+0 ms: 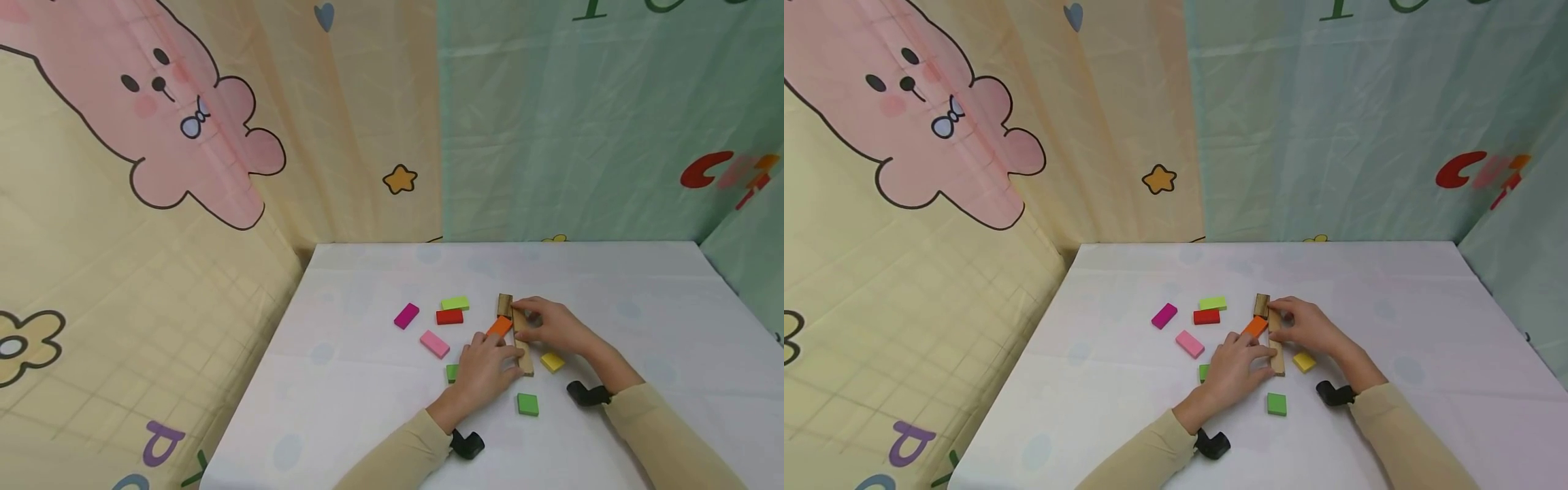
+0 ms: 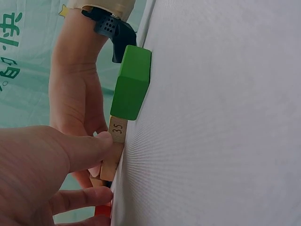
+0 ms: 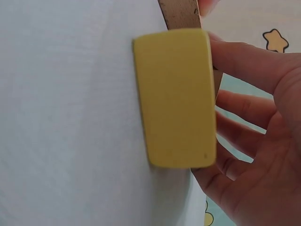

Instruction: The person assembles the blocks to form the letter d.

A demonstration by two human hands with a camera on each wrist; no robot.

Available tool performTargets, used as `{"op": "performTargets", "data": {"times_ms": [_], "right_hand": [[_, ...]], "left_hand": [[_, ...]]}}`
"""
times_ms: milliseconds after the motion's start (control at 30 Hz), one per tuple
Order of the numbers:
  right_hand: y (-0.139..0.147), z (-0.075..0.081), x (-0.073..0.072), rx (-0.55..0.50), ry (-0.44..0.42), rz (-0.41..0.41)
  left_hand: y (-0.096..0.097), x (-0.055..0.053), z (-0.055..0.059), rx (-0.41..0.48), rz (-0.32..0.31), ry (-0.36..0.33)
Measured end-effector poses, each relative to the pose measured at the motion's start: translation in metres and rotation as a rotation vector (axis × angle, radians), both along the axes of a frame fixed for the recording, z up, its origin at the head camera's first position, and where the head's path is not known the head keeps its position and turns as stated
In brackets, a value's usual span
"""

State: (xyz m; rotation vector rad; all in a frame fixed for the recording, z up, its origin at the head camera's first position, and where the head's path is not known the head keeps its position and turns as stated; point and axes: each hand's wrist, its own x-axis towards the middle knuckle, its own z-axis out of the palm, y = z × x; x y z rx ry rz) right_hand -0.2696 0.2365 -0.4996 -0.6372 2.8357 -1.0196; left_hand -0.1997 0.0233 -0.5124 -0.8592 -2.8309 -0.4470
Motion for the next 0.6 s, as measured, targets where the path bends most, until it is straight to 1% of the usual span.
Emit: {"op": "performTargets", "data": {"times_ms": [233,600], "right_hand": [[0.0025,-0.0025,-0.0016,0.008,-0.031,-0.001],[0.0035,-0.0019,-0.0018,-0.028,-0.024,0.015]], "left_hand": [[0.0002,0.0004,0.0011,-0.003,-0.005,0.006],[0.0011,0.0009,0.0020,-0.001,0.005,0.008]]}}
